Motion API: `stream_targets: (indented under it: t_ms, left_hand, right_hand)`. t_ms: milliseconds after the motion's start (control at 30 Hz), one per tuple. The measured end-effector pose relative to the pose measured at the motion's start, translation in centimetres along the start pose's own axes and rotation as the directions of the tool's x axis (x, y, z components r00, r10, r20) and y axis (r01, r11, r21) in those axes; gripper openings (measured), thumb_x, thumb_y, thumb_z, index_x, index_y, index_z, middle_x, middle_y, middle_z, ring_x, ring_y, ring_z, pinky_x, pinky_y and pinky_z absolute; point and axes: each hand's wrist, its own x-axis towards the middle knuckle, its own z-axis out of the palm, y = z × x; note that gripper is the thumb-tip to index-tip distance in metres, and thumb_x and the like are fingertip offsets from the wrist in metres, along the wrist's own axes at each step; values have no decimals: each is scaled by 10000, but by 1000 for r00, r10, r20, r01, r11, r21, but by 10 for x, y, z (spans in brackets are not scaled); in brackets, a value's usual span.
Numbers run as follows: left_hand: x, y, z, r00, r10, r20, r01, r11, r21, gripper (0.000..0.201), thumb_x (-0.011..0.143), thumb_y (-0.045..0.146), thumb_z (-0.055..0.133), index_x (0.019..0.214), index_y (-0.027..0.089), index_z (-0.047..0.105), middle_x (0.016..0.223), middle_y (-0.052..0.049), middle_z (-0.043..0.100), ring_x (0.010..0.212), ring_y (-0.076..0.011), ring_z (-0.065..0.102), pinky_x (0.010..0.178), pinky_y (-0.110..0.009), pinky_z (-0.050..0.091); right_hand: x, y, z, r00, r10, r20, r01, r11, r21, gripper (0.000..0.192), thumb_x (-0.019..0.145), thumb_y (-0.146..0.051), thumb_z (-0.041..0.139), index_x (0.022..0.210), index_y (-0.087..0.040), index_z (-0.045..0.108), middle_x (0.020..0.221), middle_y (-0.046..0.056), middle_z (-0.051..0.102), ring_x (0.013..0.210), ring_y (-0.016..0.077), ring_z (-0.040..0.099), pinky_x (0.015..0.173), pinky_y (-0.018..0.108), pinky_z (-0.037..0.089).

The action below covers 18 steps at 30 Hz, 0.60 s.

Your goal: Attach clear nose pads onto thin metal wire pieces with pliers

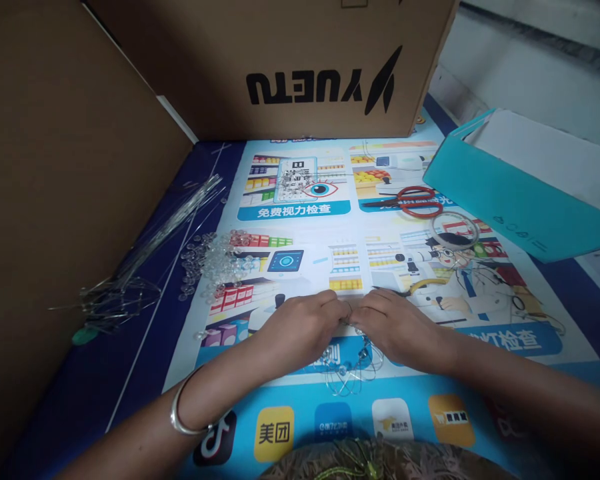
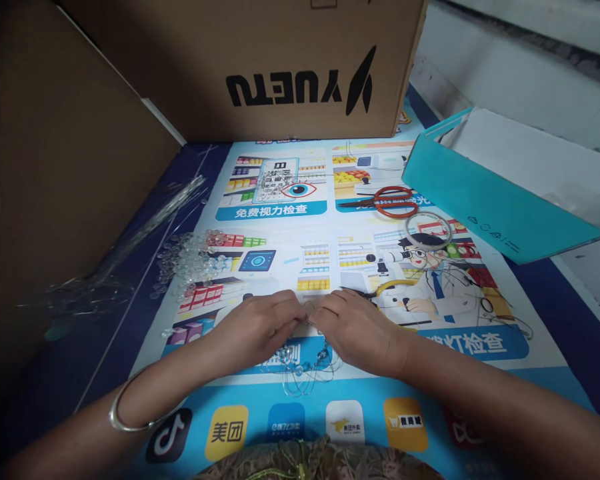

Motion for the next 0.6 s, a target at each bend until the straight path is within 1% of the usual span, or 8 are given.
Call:
stream_targets:
  t_ms: [133, 300, 367, 467, 600]
  left_hand:
    - [-1, -1, 2, 997, -74, 3, 74, 992, -105, 167, 869, 167, 396, 945, 186, 544, 874, -33, 593, 795, -166, 579, 661, -282, 459]
    - [-1, -2, 5, 994, -109, -2, 107, 980, -167, 157, 862, 178, 417, 939, 185, 553, 885, -32, 611, 824, -172, 584, 702, -300, 464]
    - [-1, -2, 5, 995, -104, 3, 103, 980, -172, 161, 864, 177, 411, 934, 182, 556, 874, -34, 611, 815, -170, 584, 703, -301, 467]
    - [0, -1, 4, 998, -65, 12, 66, 985, -162, 183, 871, 157, 382, 931, 171, 554, 850, -44, 600, 801, -161, 580, 698, -287, 468]
    - [1, 4, 3, 1000, -19, 17, 20, 997, -68, 167, 852, 127, 376, 881, 144, 540, 804, -54, 584, 728, -156, 564, 631, -270, 456]
  right_hand:
    - [-1, -4, -1, 996, 88, 30, -88, 996, -4, 223, 865, -142, 419, 1043, -148, 553, 922, 71, 568, 867, 194, 484, 791, 347, 402]
    - [1, -6, -1, 988, 125, 90, -125, 992, 3, 181, 845, -108, 421, 933, -163, 568, 889, 59, 557, 818, 182, 471, 759, 334, 397]
    - [2, -6, 0, 989, 119, 84, -120, 993, 13, 181, 845, -105, 416, 927, -164, 566, 894, 60, 554, 815, 180, 465, 759, 334, 393]
    - [2, -6, 1, 994, 99, 46, -101, 994, 31, 186, 852, -112, 406, 938, -158, 564, 894, 64, 553, 821, 185, 459, 764, 340, 389]
    - [2, -6, 4, 996, 85, 16, -85, 996, 22, 166, 854, -135, 407, 863, -138, 572, 849, 73, 554, 793, 191, 454, 748, 343, 392]
